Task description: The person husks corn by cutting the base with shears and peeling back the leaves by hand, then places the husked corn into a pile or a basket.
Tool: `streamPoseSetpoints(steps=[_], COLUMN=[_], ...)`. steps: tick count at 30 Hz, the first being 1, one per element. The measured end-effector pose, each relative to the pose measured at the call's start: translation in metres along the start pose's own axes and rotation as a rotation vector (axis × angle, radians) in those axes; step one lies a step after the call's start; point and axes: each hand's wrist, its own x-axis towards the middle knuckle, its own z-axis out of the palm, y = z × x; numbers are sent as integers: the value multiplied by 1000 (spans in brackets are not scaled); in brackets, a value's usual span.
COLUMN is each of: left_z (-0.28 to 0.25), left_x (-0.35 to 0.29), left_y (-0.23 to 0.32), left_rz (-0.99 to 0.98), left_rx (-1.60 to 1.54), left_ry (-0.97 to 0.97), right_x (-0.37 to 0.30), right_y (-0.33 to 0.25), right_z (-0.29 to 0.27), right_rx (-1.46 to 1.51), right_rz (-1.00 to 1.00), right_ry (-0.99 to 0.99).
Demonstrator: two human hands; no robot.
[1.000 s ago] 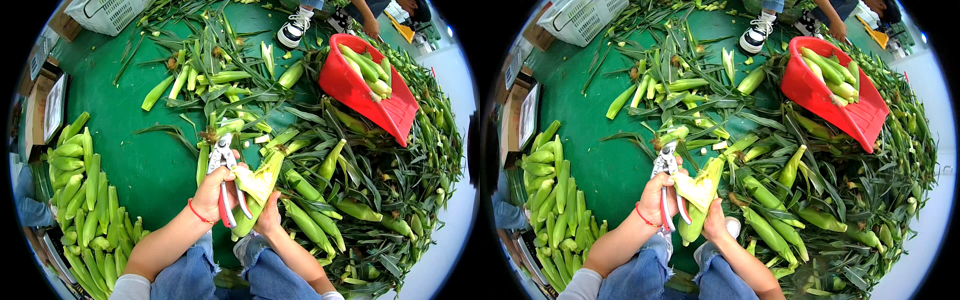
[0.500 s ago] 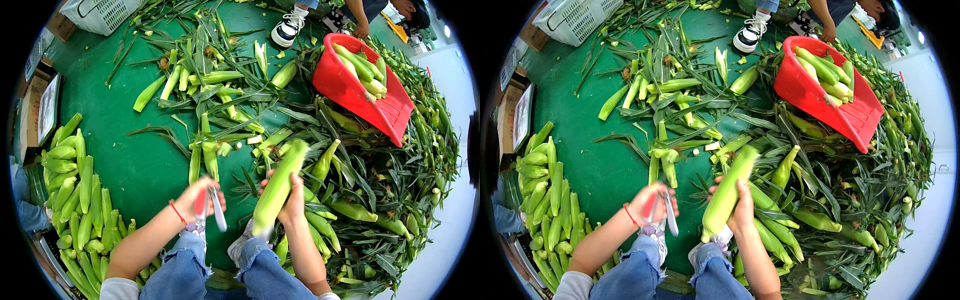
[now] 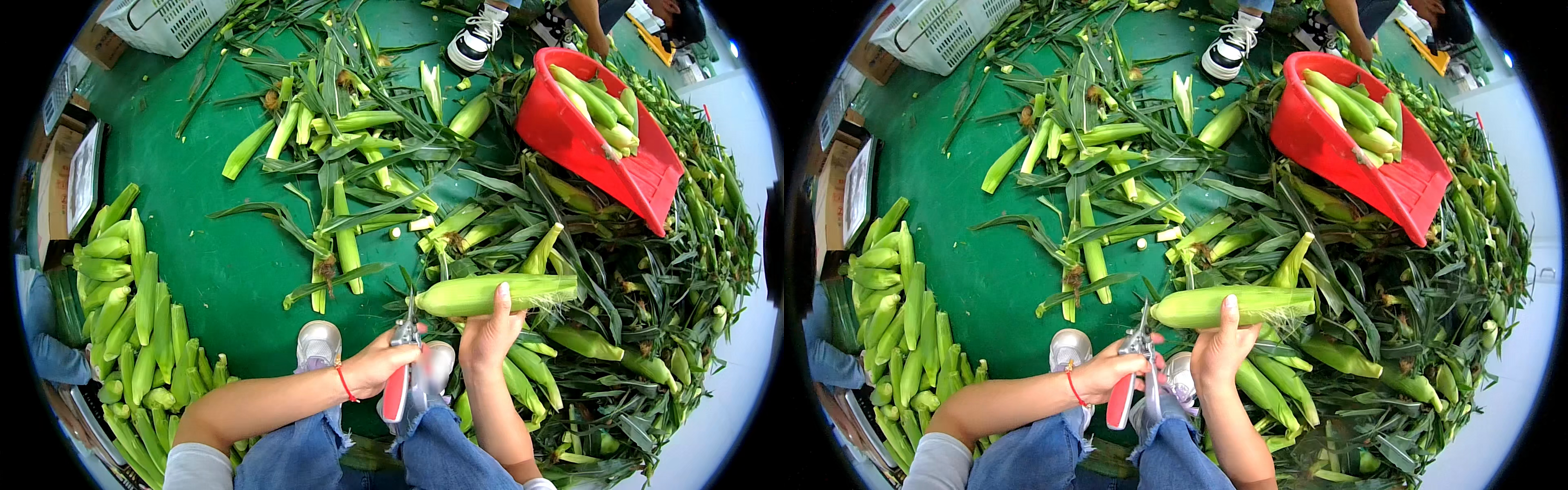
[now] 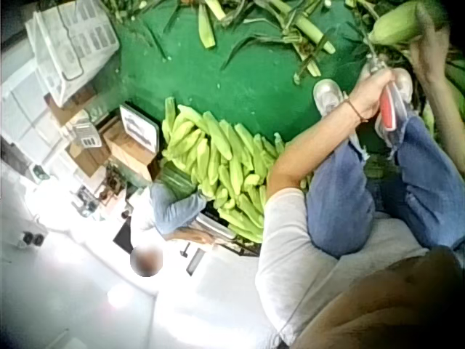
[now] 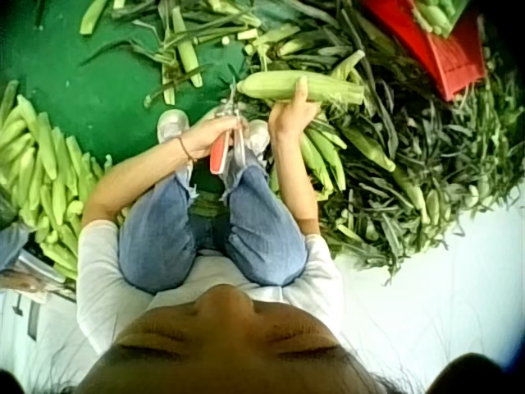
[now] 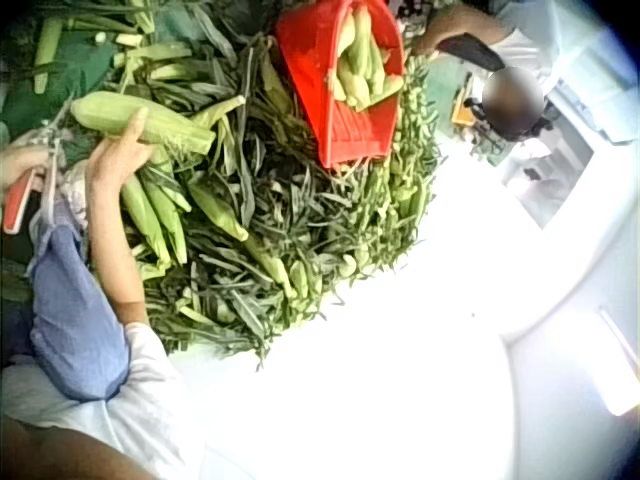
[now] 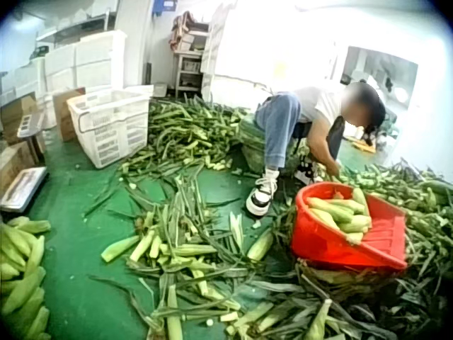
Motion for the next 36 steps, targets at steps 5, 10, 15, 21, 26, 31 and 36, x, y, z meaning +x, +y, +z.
streamPoseSetpoints(steps=[5,10,15,21,26,31,36], left_z=[-26,-24,-57,-135,-134,-137,-128], left_x=[-12,-19,-62,-96,-58,-48,-169], left_y=[8,41,18,-29,-12,-33,-26], left_rz=[464,890,750,561,388,420,511], left_rx=[1047,1541,1707,1385,1474,1780,1525], left_ry=[319,271,354,485,483,401,1184], right_x=[9,-35,-16,-55,-6,23,71], right_y=[9,33,35,73,76,55,1], right_z=[-10,-3,17,49,7,-59,-154], right_rx=[4,-44,28,275,456,235,-373], right_rz=[68,537,502,937,770,344,-136], right_ry=[8,-203,-40,-250,-32,143,167])
